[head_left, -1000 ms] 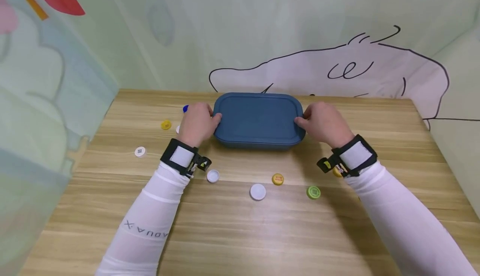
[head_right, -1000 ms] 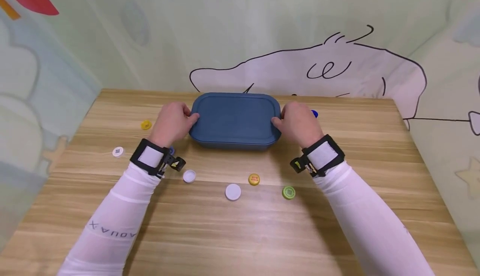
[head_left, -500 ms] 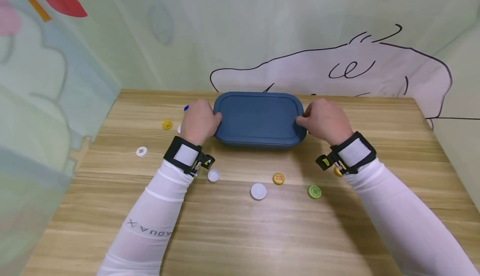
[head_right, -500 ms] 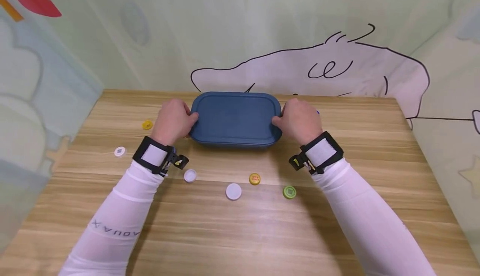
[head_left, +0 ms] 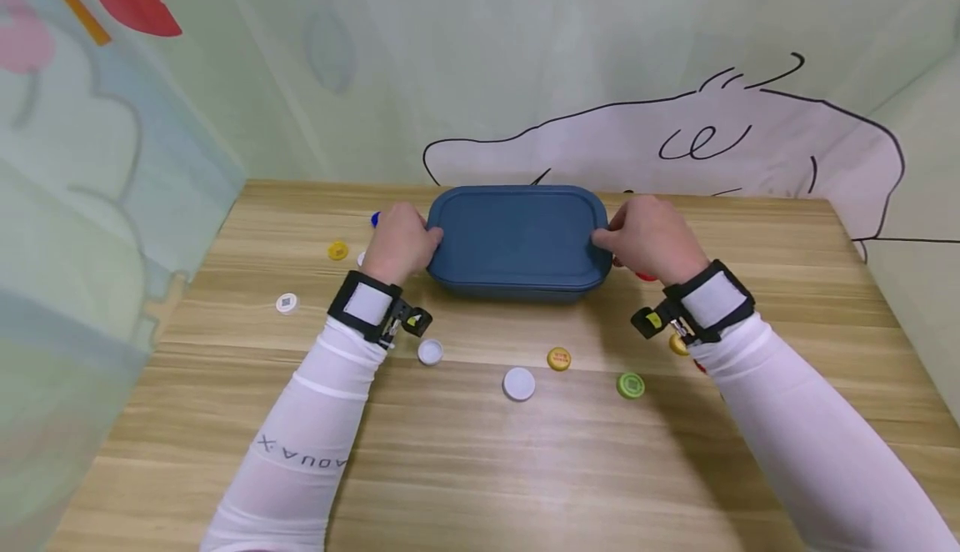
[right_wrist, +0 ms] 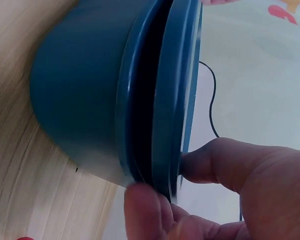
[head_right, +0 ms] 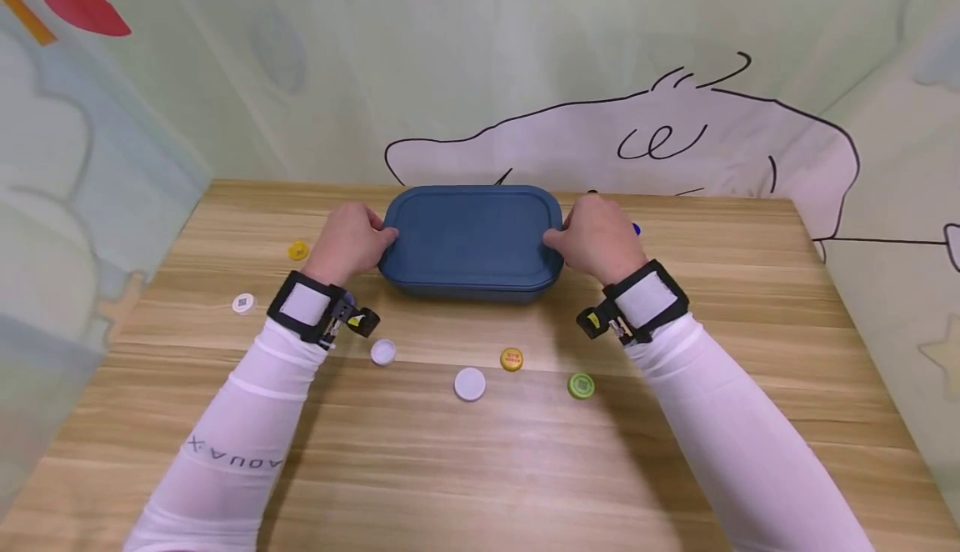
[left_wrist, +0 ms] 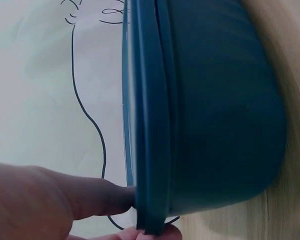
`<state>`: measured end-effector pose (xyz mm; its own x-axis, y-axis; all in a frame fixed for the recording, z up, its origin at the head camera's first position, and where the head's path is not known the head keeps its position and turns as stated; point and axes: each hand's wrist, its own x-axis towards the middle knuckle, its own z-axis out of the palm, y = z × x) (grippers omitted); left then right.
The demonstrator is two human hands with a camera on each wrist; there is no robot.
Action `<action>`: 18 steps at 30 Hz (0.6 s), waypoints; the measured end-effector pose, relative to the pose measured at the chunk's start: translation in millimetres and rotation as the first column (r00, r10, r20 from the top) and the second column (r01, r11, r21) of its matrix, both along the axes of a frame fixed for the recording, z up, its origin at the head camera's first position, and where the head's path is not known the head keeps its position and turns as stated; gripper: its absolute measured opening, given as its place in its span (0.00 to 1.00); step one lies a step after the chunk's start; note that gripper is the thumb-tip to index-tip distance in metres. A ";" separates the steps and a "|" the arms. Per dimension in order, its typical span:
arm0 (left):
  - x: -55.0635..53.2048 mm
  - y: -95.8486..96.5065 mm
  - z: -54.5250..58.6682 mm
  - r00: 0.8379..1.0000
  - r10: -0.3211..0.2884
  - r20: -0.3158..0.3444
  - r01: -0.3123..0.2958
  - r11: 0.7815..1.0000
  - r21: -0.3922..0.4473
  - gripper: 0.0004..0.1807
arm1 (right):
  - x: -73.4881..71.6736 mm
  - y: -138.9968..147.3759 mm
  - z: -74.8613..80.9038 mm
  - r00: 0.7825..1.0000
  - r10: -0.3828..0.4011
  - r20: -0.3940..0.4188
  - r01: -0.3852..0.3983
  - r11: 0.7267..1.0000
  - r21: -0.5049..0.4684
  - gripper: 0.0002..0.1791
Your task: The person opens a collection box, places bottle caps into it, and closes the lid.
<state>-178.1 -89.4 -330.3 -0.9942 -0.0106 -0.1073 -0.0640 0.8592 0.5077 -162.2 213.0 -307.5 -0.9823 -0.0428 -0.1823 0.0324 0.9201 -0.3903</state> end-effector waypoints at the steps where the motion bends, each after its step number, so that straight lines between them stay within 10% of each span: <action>1: -0.2 -0.2 -0.2 1.000 -0.001 0.002 0.001 1.000 -0.001 0.26 | -0.2 -0.2 -0.1 1.000 -0.003 0.018 0.003 1.000 -0.011 0.17; 12: 3.6 -0.4 11.6 0.999 0.051 0.009 -0.052 0.997 0.063 0.18 | 0.3 6.1 5.9 0.998 -0.036 0.060 0.047 0.982 -0.184 0.20; 18: 6.0 2.8 20.8 0.999 0.032 -0.036 -0.025 0.984 0.176 0.22 | 0.6 25.4 9.2 0.993 -0.062 0.099 0.098 0.908 -0.407 0.30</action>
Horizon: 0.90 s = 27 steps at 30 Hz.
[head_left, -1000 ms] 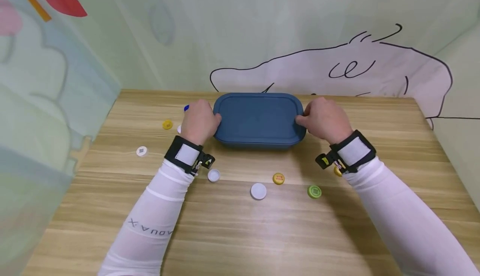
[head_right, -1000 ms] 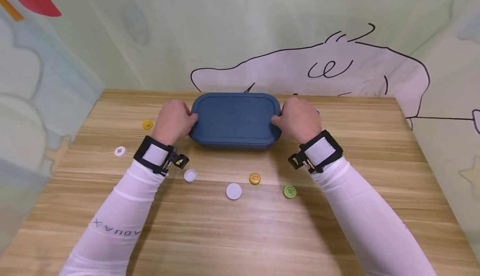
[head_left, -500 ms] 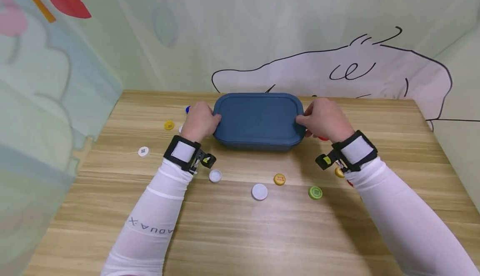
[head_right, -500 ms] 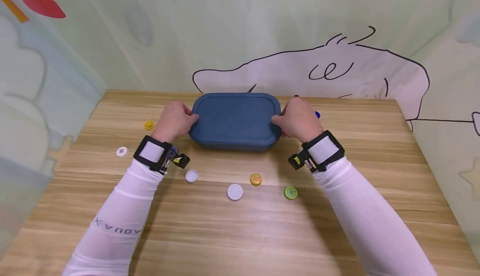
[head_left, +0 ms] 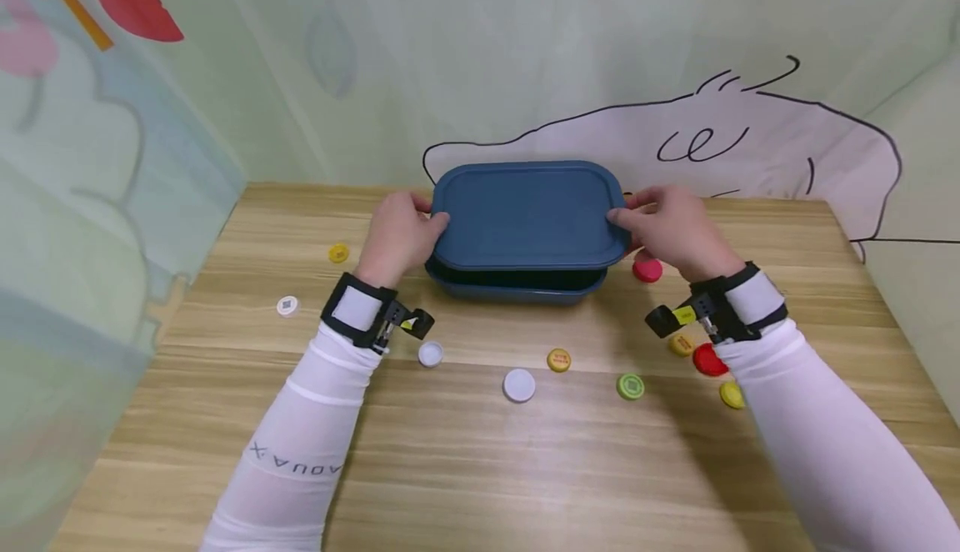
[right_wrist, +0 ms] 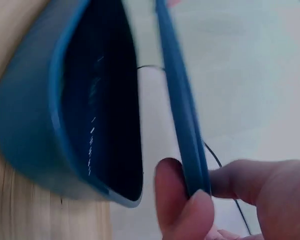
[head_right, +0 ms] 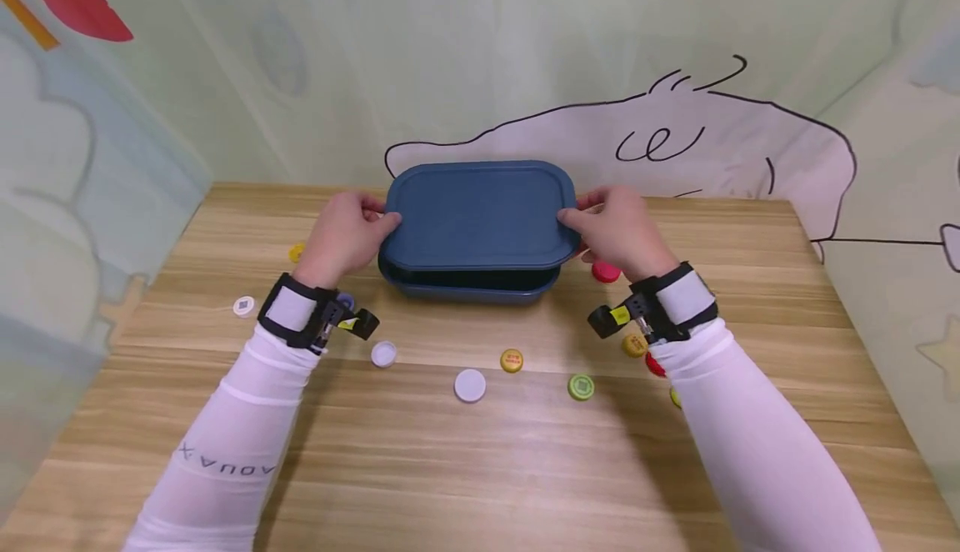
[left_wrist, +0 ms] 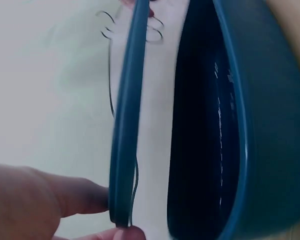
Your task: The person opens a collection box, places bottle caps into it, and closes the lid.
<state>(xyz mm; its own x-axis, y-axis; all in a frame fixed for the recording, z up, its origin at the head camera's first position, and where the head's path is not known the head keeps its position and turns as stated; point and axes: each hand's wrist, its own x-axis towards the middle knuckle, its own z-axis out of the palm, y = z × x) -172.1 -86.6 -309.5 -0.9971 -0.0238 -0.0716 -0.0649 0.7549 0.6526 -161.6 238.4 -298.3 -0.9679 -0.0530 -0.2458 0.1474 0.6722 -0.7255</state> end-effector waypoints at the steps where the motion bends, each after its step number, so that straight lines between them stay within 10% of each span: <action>1: -0.1 1.6 0.2 1.000 -0.011 -0.003 0.011 1.000 0.020 0.22 | 1.1 4.2 -0.5 1.000 -0.016 0.009 0.016 0.999 -0.041 0.31; 13: 0.9 17.8 -1.2 0.965 -0.253 -0.062 0.260 0.950 0.175 0.29 | 24.9 80.2 -8.5 0.961 -0.171 0.216 0.251 0.869 -0.426 0.30; 19: 7.3 -20.2 -0.7 0.950 -0.192 -0.245 0.211 0.976 0.053 0.39 | 50.5 140.8 -15.5 0.913 -0.350 0.211 0.405 0.846 -0.348 0.32; 27: 18.3 -81.8 -2.2 0.926 -0.185 -0.328 0.143 0.979 -0.147 0.43 | 74.0 186.9 -32.5 0.806 -0.524 0.274 0.590 0.683 -0.430 0.40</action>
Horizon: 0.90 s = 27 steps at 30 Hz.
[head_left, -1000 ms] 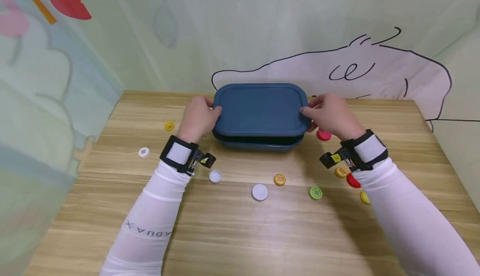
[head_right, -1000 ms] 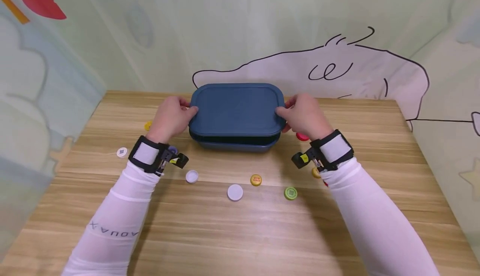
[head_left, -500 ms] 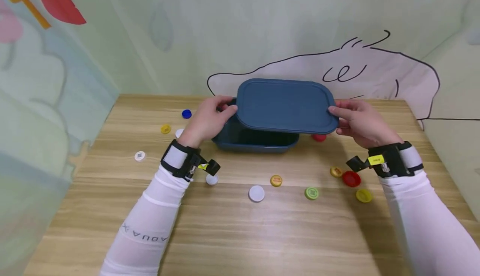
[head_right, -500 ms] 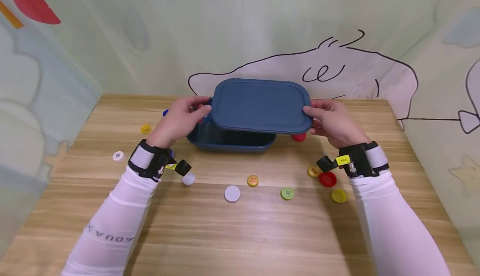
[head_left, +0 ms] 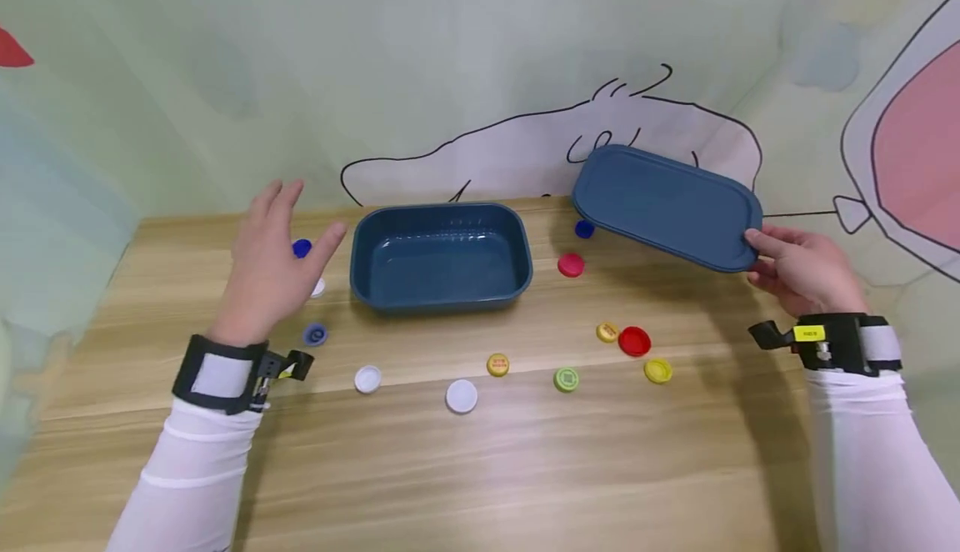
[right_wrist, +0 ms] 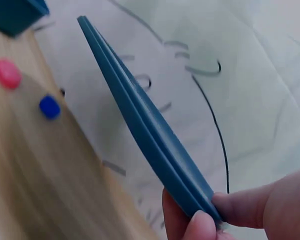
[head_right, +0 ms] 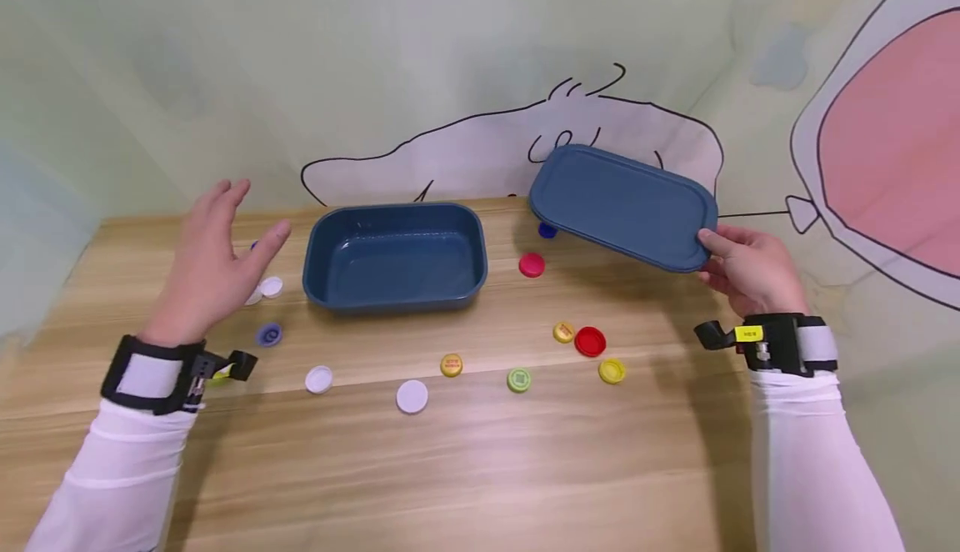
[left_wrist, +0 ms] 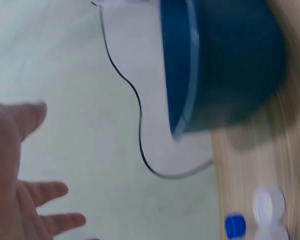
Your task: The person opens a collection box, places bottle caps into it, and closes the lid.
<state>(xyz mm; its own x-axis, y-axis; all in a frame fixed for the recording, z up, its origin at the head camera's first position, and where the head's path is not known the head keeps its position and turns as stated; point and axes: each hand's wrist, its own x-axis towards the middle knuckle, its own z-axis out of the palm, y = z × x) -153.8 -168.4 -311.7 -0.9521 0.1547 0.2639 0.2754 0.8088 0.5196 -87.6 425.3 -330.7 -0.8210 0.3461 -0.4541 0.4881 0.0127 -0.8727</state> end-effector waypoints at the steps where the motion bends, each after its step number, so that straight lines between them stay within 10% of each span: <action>1: 0.9 -4.4 -1.4 1.000 0.006 -0.003 -0.006 0.999 -0.041 0.44 | 2.8 2.4 -3.4 1.000 -0.018 0.008 0.018 1.000 0.014 0.40; 9: 9.3 -30.9 -9.7 0.992 0.106 0.069 -0.085 0.961 -0.263 0.49 | -1.7 12.3 -25.4 0.998 -0.058 0.025 0.056 0.994 0.097 0.46; 15: 9.9 -36.8 -10.5 0.982 0.133 0.135 -0.090 0.954 -0.287 0.50 | -0.3 20.7 -33.4 0.991 -0.096 0.095 0.082 0.986 0.143 0.57; 27: 6.5 -42.5 -13.1 0.974 0.160 0.158 -0.106 0.947 -0.302 0.51 | 1.0 17.8 -42.0 0.982 -0.047 0.183 -0.006 0.959 0.283 0.45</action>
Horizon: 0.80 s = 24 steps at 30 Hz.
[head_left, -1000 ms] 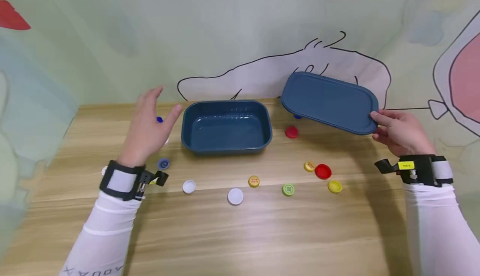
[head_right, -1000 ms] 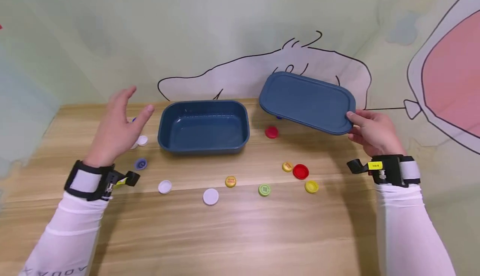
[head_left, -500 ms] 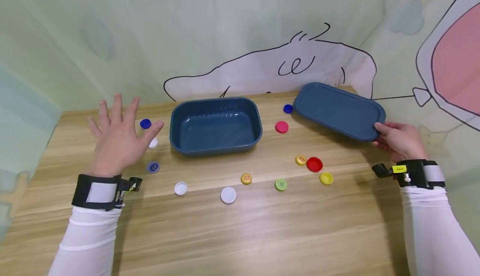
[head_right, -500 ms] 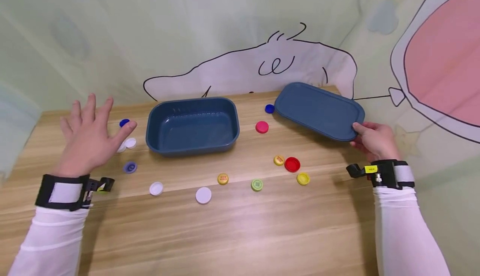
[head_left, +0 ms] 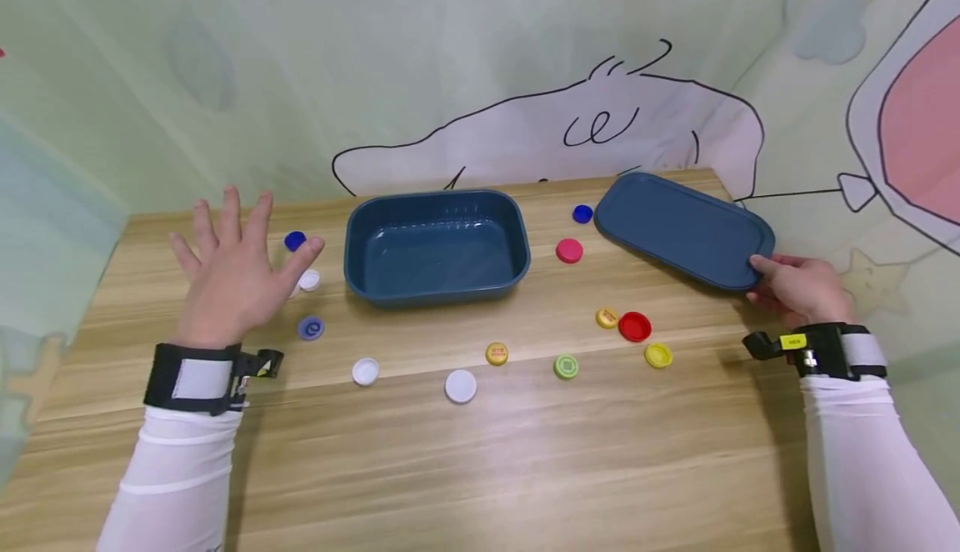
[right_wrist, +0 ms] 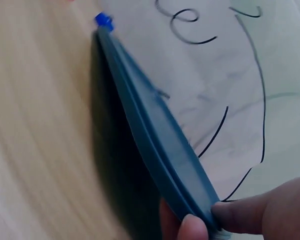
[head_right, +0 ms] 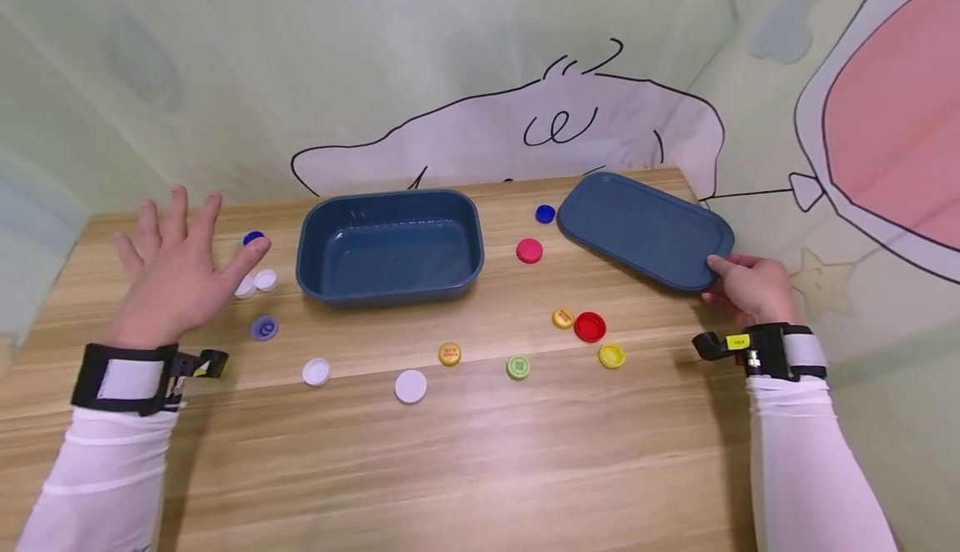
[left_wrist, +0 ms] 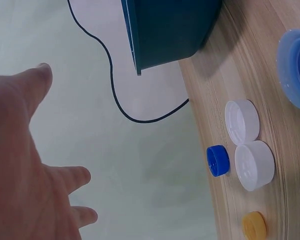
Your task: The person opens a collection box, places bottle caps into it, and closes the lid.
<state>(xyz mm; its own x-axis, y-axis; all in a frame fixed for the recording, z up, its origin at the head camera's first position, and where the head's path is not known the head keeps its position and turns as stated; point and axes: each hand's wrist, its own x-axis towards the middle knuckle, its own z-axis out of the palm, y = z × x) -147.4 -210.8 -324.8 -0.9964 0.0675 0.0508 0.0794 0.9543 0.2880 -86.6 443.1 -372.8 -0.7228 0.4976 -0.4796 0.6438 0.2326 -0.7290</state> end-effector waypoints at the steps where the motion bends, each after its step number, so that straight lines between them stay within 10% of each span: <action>1: 0.9 -1.1 0.2 1.000 0.004 0.000 -0.004 1.000 -0.001 0.52 | -1.5 -0.9 -1.2 0.999 0.033 0.014 -0.033 0.999 0.033 0.45; 8: 1.7 -1.7 0.4 1.000 0.013 0.001 -0.013 1.000 0.002 0.51 | -0.5 1.1 -1.8 0.967 0.216 0.134 -0.240 0.950 0.199 0.56; 18: -0.2 1.4 0.7 1.000 0.016 0.000 -0.016 1.000 -0.006 0.51 | 0.9 -4.1 15.0 0.888 0.350 0.298 -0.456 0.753 0.474 0.53; 24: 1.3 0.3 3.3 1.000 0.020 0.007 -0.020 1.000 -0.012 0.51 | -1.0 -28.6 37.7 0.876 0.371 0.308 -0.482 0.685 0.546 0.49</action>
<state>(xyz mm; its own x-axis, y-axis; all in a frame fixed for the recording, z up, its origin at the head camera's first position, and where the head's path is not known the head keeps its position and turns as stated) -146.1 -210.6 -321.4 -0.9979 0.0478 0.0428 0.0578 0.9591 0.2772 -87.6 414.5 -335.1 -0.8691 0.3733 -0.3245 0.4578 0.8554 -0.2424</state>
